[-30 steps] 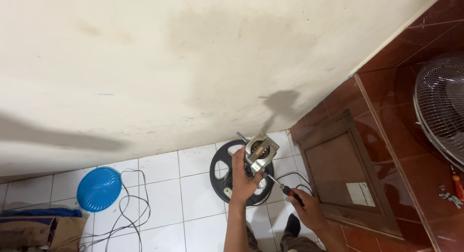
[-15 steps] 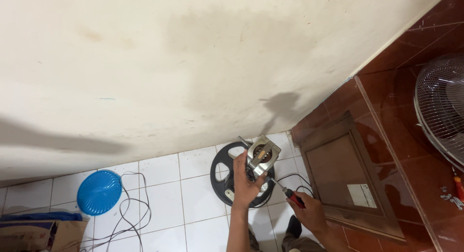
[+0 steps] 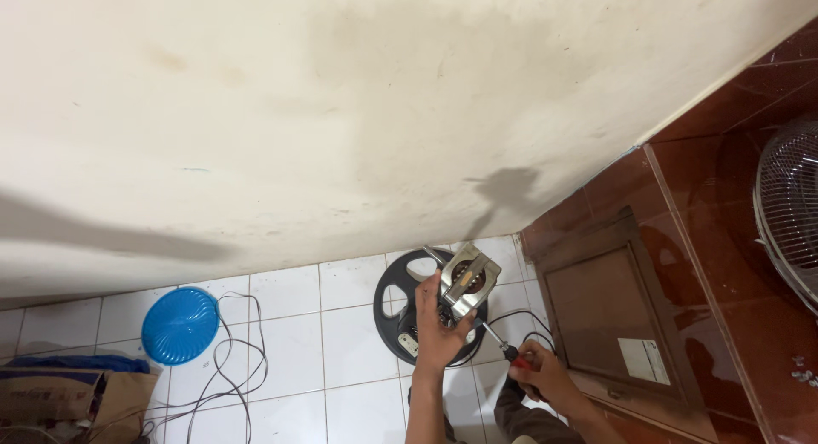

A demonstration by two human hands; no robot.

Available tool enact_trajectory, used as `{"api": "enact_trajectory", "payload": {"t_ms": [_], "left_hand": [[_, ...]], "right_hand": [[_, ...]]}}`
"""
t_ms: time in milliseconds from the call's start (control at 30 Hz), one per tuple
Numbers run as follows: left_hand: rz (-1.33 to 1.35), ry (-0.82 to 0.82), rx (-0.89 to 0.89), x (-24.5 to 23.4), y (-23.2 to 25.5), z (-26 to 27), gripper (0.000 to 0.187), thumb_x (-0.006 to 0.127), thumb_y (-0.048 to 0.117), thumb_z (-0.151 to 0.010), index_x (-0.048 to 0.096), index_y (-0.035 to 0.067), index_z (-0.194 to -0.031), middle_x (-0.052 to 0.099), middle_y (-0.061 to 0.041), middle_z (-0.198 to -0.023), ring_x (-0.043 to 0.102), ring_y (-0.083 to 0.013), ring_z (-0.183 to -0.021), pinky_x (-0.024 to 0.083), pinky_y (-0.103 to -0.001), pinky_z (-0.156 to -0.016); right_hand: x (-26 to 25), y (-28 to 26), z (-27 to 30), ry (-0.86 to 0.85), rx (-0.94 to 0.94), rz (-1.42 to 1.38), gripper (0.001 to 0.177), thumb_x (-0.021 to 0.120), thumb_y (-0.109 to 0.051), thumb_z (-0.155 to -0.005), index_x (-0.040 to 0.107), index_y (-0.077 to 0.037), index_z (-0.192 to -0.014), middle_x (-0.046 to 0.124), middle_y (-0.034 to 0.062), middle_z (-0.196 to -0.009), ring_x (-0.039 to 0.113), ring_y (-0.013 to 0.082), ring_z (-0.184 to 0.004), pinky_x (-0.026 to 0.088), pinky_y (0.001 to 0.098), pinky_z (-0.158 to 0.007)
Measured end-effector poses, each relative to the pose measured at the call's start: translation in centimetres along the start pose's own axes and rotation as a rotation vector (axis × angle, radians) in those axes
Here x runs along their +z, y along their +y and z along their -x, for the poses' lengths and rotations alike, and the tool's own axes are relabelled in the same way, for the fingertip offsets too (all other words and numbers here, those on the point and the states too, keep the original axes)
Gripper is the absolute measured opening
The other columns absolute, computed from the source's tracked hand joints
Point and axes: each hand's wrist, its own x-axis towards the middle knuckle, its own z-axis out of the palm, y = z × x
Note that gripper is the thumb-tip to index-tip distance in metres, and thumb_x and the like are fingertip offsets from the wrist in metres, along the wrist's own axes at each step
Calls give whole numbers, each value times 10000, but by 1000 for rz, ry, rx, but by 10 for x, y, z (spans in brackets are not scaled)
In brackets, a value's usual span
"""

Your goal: The person uses a screwdriver to tighten screws on the exposed motor assembly of a disassembled electric fan. The motor is held in the left hand while the right hand turns the screwdriver. The fan base and a wall-mounted fan are visible in the background.

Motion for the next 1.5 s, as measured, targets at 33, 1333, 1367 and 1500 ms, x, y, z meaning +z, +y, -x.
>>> {"api": "enact_trajectory", "payload": {"t_ms": [33,1333,1367,1500], "left_hand": [[1,4,2,0,1,-1,953,848,-35,-685,427,86,-1532,511,-174,-1324,563,-344,-1230,492,-399,-1033],[-73,123,-4,18,-12,13,927,841,63,-723,420,88,-1549,505,-155,-1309,579,-325,-1207,512,-414,-1008],[-74,123,-1,18,-12,13,931,841,63,-722,417,87,-1550,505,-156,-1307,578,-326,-1207,511,-415,-1009],[-63,115,13,18,-12,11,934,835,54,-725,411,85,-1556,506,-160,-1297,578,-326,-1205,500,-420,-1026]], "right_hand": [[3,-2,1,63,-170,153,292,833,-108,-812,581,-36,-942,597,50,-695,529,138,-529,411,299,-449],[-16,-39,-24,-22,-244,606,349,643,-360,-960,703,-24,-887,595,68,-598,522,123,-476,437,297,-466],[-23,-37,-32,-101,-205,481,364,628,-354,-975,684,-7,-879,595,51,-621,516,112,-470,435,288,-448],[-51,-26,-51,-376,268,-82,404,552,-373,-1022,616,19,-946,602,53,-729,472,80,-487,384,238,-407]]}}
